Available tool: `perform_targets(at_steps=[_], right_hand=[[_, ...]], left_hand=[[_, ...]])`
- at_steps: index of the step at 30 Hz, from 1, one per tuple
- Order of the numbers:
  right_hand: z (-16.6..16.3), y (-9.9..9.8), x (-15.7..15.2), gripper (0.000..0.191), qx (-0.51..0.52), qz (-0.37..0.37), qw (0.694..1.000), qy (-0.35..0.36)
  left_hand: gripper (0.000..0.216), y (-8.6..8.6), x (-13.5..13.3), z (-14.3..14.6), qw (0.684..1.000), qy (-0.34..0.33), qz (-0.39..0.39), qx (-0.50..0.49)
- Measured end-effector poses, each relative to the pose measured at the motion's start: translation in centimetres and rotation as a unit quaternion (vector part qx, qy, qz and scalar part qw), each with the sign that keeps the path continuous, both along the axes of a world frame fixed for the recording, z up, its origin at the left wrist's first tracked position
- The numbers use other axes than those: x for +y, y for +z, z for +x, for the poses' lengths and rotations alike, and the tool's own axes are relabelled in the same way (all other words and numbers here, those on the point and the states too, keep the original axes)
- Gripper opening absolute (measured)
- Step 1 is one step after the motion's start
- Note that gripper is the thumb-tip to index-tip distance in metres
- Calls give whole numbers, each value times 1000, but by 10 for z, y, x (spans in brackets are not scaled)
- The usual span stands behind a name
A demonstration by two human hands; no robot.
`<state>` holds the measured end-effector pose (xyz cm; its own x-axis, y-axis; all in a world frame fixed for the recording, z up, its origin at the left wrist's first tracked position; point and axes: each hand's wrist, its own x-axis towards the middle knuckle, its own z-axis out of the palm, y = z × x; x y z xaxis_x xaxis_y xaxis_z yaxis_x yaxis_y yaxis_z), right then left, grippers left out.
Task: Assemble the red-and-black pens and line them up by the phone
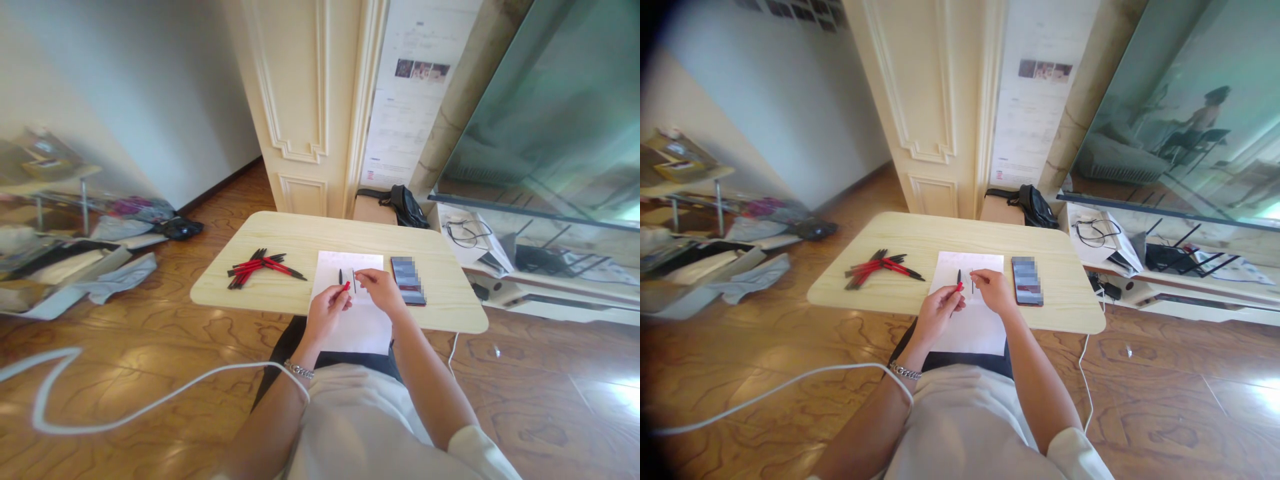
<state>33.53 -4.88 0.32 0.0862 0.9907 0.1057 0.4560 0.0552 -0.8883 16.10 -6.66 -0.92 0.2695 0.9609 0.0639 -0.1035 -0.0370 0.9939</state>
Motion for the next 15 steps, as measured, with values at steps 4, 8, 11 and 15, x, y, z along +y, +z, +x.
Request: perform_targets(at_steps=[4,8,11,15], right_hand=[[3,0,19,21,-193,-43,979,-53],[-6,-1,36,30,-304,-111,945,-52],[-14,-3,44,32,-341,-136,928,-60],[-19,-4,49,29,-363,-150,917,-74]], left_hand=[[40,1,1,-1,1000,4,1,-5],[39,2,2,-1,1000,20,3,3],[39,2,2,-2,1000,22,9,3],[38,2,2,-2,1000,19,18,12]])
